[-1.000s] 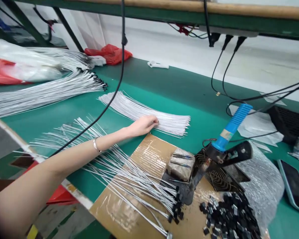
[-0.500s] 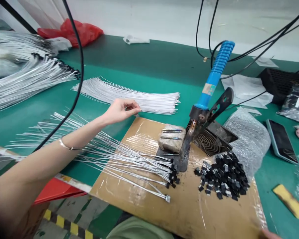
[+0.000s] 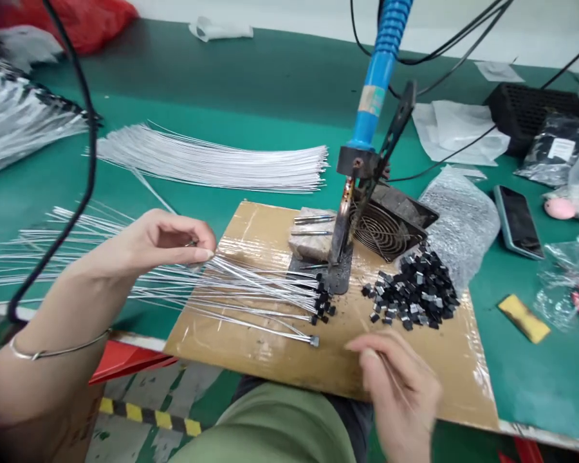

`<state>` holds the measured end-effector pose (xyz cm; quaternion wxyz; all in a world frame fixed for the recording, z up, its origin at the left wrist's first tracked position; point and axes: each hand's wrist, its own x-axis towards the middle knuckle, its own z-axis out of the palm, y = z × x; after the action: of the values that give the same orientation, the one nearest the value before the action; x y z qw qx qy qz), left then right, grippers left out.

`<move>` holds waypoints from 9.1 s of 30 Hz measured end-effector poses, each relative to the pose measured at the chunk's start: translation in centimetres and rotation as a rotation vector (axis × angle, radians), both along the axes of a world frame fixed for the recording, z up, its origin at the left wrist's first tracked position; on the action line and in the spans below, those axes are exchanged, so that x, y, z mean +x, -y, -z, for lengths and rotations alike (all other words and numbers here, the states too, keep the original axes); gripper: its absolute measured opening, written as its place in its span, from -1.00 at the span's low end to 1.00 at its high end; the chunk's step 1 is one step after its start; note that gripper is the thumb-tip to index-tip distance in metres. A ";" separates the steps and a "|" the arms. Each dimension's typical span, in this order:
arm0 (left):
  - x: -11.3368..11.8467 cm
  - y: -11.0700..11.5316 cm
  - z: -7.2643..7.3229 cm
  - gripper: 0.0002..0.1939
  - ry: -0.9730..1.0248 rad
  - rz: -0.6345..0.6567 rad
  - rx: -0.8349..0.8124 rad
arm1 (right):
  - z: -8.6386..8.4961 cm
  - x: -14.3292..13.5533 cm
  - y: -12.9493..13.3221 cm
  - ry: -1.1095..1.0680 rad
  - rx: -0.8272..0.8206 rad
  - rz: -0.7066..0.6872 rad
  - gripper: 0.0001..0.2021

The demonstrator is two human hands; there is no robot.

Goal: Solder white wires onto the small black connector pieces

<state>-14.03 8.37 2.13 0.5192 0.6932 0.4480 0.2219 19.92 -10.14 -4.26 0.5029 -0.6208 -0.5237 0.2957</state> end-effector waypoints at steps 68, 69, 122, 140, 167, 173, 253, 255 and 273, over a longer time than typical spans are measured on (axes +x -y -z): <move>13.5 7.4 1.2 -0.76 0.051 -0.052 -0.312 | -0.2 -4.2 -3.0 -0.317 -0.032 0.181 -0.73; 13.5 7.3 1.2 -0.76 0.058 -0.064 -0.318 | -0.1 -4.0 -2.9 -0.390 -0.029 0.178 -0.70; 12.5 7.7 2.5 -0.81 0.091 -0.061 -0.217 | -0.4 -5.4 -4.2 -0.997 -0.368 -0.116 -0.86; 12.4 7.7 2.6 -0.80 0.076 -0.062 -0.174 | -0.3 -5.3 -4.3 -1.030 -0.366 -0.125 -0.87; 12.7 8.6 3.8 -0.79 0.024 -0.146 0.058 | -0.5 -7.1 -4.1 -1.116 -0.311 0.038 -0.86; 12.8 8.7 3.8 -0.80 0.038 -0.155 0.038 | -0.4 -7.2 -4.0 -1.134 -0.313 0.016 -0.84; 13.1 9.0 4.3 -0.86 0.030 -0.207 0.223 | -0.7 -6.6 -3.9 -1.068 -0.322 0.030 -0.90; 13.2 9.1 4.3 -0.86 0.040 -0.215 0.218 | -0.9 -7.1 -4.0 -1.105 -0.311 0.056 -0.89; 13.2 8.6 3.8 -0.87 0.064 -0.234 -0.058 | 0.3 -0.8 -5.2 0.749 0.077 0.220 -0.89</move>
<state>-0.82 -0.20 -1.68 0.5235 0.6133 0.5154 0.2900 19.10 -4.97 -4.54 0.3287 -0.7187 -0.6121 -0.0267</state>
